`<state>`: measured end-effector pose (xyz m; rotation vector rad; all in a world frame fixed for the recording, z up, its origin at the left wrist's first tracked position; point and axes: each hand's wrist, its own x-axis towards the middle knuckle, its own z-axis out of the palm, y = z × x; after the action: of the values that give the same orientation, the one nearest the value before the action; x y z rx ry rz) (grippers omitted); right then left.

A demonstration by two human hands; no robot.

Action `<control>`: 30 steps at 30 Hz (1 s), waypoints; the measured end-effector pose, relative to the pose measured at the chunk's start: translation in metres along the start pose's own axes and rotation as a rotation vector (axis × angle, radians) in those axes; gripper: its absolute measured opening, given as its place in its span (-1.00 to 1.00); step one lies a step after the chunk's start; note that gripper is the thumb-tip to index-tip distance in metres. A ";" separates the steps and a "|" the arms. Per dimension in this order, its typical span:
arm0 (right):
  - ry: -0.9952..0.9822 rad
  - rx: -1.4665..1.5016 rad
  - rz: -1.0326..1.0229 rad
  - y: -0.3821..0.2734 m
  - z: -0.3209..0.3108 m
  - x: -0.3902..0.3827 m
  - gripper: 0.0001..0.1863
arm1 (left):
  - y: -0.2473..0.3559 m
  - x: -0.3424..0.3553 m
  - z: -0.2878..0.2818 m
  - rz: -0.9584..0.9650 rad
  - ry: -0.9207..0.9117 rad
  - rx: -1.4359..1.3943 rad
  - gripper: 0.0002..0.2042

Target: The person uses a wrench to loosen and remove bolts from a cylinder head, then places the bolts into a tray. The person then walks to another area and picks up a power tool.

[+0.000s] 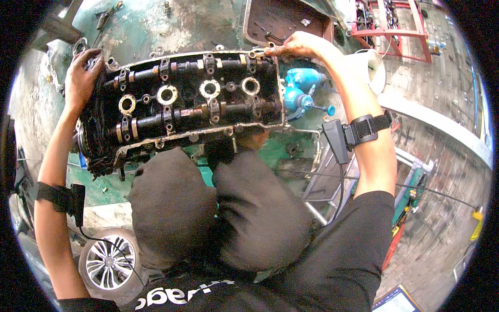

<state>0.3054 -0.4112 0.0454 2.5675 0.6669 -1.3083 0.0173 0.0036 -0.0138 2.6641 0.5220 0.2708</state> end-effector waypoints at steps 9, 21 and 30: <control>0.348 -0.576 -0.381 -0.065 -0.037 0.029 -0.44 | 0.002 0.000 -0.001 0.007 0.021 -0.018 -0.68; 0.512 -1.022 -0.693 -0.113 -0.028 -0.019 -0.75 | 0.006 -0.002 -0.003 -0.024 0.009 -0.065 -0.69; 0.424 -0.394 -0.195 -0.011 -0.003 -0.061 -0.64 | 0.005 -0.002 0.000 -0.045 0.030 -0.027 -0.66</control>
<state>0.2714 -0.4192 0.0967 2.4973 1.1436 -0.5840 0.0167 -0.0018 -0.0115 2.6226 0.5824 0.3033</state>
